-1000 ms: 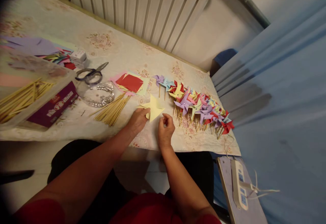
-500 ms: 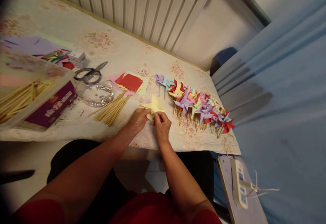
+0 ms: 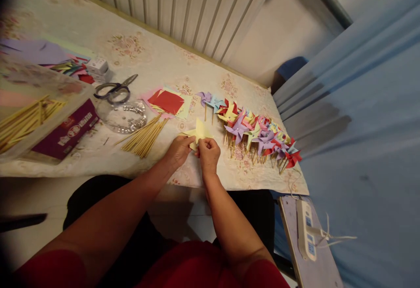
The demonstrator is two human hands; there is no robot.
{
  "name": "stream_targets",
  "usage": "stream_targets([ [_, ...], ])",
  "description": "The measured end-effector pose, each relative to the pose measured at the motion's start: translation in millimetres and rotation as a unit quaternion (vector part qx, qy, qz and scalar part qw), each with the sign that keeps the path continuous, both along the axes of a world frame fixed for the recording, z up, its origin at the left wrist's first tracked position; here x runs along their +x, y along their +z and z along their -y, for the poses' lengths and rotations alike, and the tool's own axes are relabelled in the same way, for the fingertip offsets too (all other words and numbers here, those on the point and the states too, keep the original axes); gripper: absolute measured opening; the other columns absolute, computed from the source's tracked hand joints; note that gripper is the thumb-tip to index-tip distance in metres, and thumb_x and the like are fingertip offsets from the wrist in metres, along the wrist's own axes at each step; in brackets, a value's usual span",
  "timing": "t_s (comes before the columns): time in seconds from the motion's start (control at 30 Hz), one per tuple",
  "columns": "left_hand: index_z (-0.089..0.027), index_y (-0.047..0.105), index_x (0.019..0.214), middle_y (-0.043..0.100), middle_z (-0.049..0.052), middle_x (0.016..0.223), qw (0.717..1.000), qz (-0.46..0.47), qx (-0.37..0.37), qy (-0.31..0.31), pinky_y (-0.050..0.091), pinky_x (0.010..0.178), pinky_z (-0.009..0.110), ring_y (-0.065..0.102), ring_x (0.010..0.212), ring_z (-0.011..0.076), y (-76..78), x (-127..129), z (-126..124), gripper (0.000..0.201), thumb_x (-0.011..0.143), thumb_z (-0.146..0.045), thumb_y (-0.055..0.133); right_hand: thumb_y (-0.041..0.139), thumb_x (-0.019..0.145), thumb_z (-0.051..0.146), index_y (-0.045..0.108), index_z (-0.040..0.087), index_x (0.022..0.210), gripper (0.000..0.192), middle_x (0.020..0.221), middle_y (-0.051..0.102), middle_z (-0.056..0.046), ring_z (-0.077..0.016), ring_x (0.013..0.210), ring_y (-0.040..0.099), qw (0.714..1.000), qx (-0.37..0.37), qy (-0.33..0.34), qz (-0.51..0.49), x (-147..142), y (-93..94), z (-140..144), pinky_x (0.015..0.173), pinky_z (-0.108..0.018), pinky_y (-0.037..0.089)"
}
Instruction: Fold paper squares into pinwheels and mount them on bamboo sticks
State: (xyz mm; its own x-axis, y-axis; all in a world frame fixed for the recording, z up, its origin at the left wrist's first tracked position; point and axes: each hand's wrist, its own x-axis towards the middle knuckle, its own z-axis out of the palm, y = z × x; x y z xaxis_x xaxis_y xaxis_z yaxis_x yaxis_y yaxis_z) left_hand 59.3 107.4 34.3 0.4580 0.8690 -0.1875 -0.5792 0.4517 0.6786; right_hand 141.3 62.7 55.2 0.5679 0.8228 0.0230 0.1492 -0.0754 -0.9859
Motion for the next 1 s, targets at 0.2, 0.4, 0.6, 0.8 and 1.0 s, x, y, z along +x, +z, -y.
stream_targets([
  [0.2,-0.016,0.06,0.062,0.054,-0.002,0.053,0.999,0.006,0.0,0.031,0.033,0.047,0.025,0.046,0.048,0.0105,-2.2,2,-1,0.022,0.069,-0.033,0.073,0.064,0.073,0.034,0.057,0.023,0.069,0.014,0.051,0.055,0.007,-0.0112,0.041,0.049,1.0,0.0,0.008,0.013,-1,1.4,0,0.042,-0.024,0.035],
  [0.4,-0.017,0.06,0.06,0.056,-0.001,0.053,1.0,0.015,-0.011,0.026,0.035,0.048,0.025,0.051,0.051,0.013,-1.6,2,-1,0.022,0.067,-0.033,0.073,0.063,0.073,0.032,0.058,0.022,0.068,0.012,0.05,0.055,0.007,-0.0109,0.041,0.049,1.0,0.0,0.021,0.011,1,2.7,1,0.042,-0.023,0.034],
  [0.6,-0.015,0.06,0.062,0.055,-0.003,0.053,0.999,0.003,-0.022,0.039,0.034,0.049,0.024,0.048,0.05,0.0102,-6.4,3,-2,0.02,0.069,-0.029,0.073,0.063,0.071,0.03,0.058,0.022,0.067,0.01,0.051,0.056,0.006,-0.0111,0.041,0.05,1.0,-0.003,0.012,-0.003,1,4.3,0,0.042,-0.023,0.034],
  [0.8,-0.015,0.058,0.058,0.052,-0.003,0.05,0.999,0.006,-0.018,0.031,0.033,0.046,0.025,0.046,0.045,0.0098,-9.9,3,-3,0.025,0.069,-0.031,0.075,0.062,0.071,0.031,0.057,0.021,0.066,0.012,0.05,0.055,0.006,-0.0111,0.041,0.05,1.0,-0.016,0.019,0.008,2,2.5,0,0.042,-0.023,0.035],
  [1.0,-0.015,0.059,0.059,0.054,-0.003,0.051,0.999,0.005,-0.015,0.041,0.034,0.047,0.025,0.046,0.045,0.0095,-14.4,5,-4,0.026,0.068,-0.032,0.076,0.062,0.07,0.032,0.058,0.021,0.066,0.013,0.05,0.056,0.007,-0.0114,0.042,0.051,0.999,-0.024,0.02,0.013,3,0.1,-2,0.041,-0.022,0.035],
])
